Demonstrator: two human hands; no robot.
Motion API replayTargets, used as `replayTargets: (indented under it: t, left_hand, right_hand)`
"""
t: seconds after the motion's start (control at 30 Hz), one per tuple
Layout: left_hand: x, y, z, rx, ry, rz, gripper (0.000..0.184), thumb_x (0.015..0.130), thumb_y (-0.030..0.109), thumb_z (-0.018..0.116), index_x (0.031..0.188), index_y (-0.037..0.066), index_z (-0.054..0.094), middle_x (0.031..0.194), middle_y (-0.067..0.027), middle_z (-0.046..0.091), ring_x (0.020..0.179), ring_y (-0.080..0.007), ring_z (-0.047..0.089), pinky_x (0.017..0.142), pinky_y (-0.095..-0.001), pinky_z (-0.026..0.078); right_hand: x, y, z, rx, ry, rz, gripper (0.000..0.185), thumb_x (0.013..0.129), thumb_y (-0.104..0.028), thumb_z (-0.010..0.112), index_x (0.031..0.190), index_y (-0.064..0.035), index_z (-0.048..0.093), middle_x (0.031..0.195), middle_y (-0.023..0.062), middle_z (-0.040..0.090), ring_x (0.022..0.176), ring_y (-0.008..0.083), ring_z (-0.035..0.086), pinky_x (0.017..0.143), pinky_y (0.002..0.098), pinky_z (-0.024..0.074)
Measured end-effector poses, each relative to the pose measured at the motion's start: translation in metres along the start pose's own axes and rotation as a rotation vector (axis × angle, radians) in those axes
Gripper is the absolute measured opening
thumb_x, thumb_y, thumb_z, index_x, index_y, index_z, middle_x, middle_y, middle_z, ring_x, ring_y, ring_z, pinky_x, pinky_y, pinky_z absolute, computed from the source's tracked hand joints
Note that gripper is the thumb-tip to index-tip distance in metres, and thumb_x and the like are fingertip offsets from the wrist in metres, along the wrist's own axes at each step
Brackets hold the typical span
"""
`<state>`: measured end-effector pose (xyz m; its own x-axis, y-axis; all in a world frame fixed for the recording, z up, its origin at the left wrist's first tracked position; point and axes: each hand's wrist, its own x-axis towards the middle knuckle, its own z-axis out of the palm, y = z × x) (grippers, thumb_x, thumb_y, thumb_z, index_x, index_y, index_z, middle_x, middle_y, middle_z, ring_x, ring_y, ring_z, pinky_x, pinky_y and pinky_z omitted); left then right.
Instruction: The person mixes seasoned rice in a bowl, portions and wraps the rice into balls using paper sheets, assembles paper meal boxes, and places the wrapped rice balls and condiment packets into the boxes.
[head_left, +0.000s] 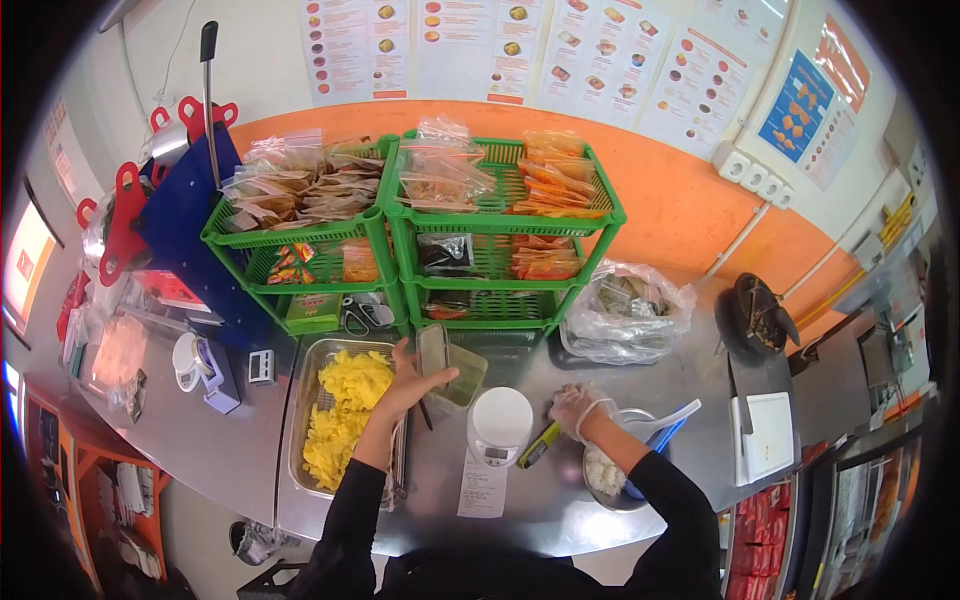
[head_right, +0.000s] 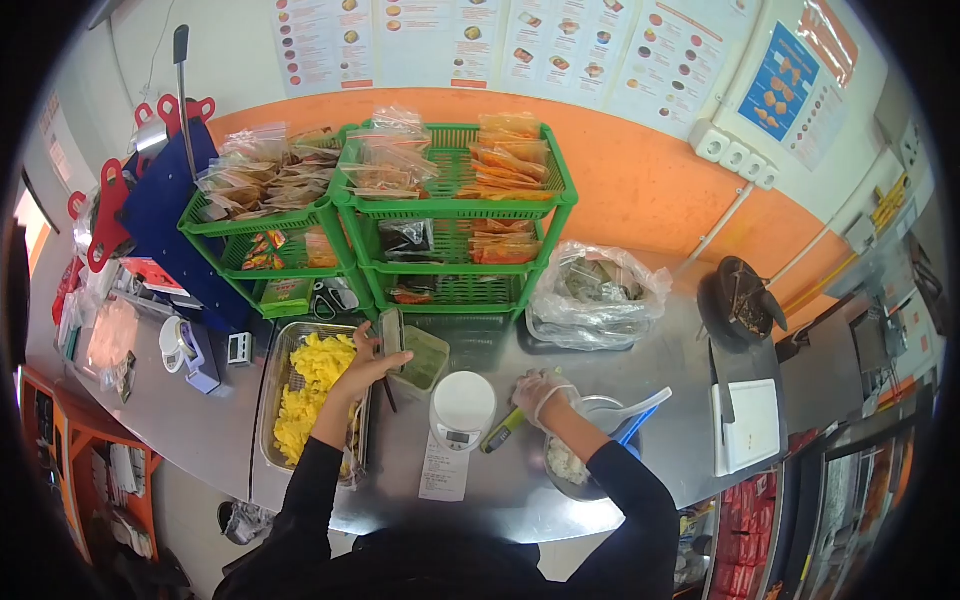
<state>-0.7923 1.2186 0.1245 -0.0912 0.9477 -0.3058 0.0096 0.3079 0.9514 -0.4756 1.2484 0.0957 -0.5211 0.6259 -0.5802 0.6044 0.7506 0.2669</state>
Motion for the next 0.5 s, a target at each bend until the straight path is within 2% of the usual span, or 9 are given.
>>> replayTargets:
  t: [0.07, 0.17, 0.27, 0.37, 0.43, 0.5]
  left_hand:
    - [-0.001, 0.0, -0.006, -0.014, -0.022, -0.07, 0.123, 0.061, 0.044, 0.081, 0.139, 0.006, -0.007, 0.14, -0.0283, 0.021, 0.123, -0.0352, 0.038, 0.098, -0.046, 0.035]
    - [0.0, -0.002, -0.015, -0.071, -0.05, -0.11, 0.121, 0.063, 0.044, 0.079, 0.14, 0.01, -0.008, 0.142, -0.0278, 0.017, 0.124, -0.0358, 0.036, 0.097, -0.0502, 0.035]
    - [0.002, -0.008, -0.02, -0.122, -0.061, -0.12, 0.12, 0.065, 0.044, 0.079, 0.14, 0.01, -0.009, 0.143, -0.0277, 0.016, 0.126, -0.0361, 0.034, 0.096, -0.0513, 0.036]
    - [0.001, -0.007, -0.021, -0.157, -0.06, -0.128, 0.119, 0.066, 0.043, 0.078, 0.14, 0.01, -0.009, 0.143, -0.0271, 0.016, 0.127, -0.0359, 0.033, 0.096, -0.0517, 0.036]
    - [-0.001, -0.006, -0.019, -0.175, -0.055, -0.133, 0.118, 0.066, 0.042, 0.078, 0.14, 0.01, -0.008, 0.143, -0.0266, 0.017, 0.127, -0.0357, 0.033, 0.095, -0.0519, 0.037]
    - [-0.001, -0.006, -0.018, -0.188, -0.041, -0.132, 0.118, 0.066, 0.041, 0.079, 0.14, 0.01, -0.008, 0.142, -0.0259, 0.017, 0.126, -0.0354, 0.035, 0.095, -0.0521, 0.038]
  right_hand:
    - [0.009, 0.013, 0.008, 0.221, -0.043, -0.013, 0.025, 0.078, -0.023, 0.059, 0.101, -0.0184, 0.067, 0.107, 0.0091, 0.062, 0.104, 0.0256, 0.057, 0.082, 0.0396, 0.0474]
    - [-0.016, 0.034, -0.014, 0.161, 0.176, -0.004, 0.025, 0.078, -0.02, 0.057, 0.101, -0.0198, 0.066, 0.095, 0.0092, 0.066, 0.09, 0.0261, 0.063, 0.078, 0.0396, 0.0487]
    - [-0.028, 0.036, -0.093, 0.301, 0.0, 0.113, 0.024, 0.077, -0.019, 0.055, 0.097, -0.0162, 0.066, 0.087, 0.0092, 0.067, 0.082, 0.0284, 0.065, 0.074, 0.0394, 0.0505]
    - [-0.038, 0.005, -0.143, 0.273, 0.26, 0.143, 0.021, 0.076, -0.018, 0.054, 0.09, -0.0113, 0.067, 0.087, 0.0125, 0.067, 0.081, 0.0292, 0.065, 0.067, 0.0393, 0.0517]
    - [-0.025, -0.029, -0.174, 0.327, 0.218, 0.207, 0.019, 0.076, -0.016, 0.053, 0.085, -0.007, 0.068, 0.086, 0.016, 0.067, 0.082, 0.0292, 0.066, 0.064, 0.0383, 0.052]
    - [0.011, -0.057, -0.165, 0.337, 0.311, 0.221, 0.019, 0.077, -0.014, 0.053, 0.087, -0.0073, 0.068, 0.089, 0.0157, 0.067, 0.084, 0.028, 0.066, 0.064, 0.0368, 0.0521]
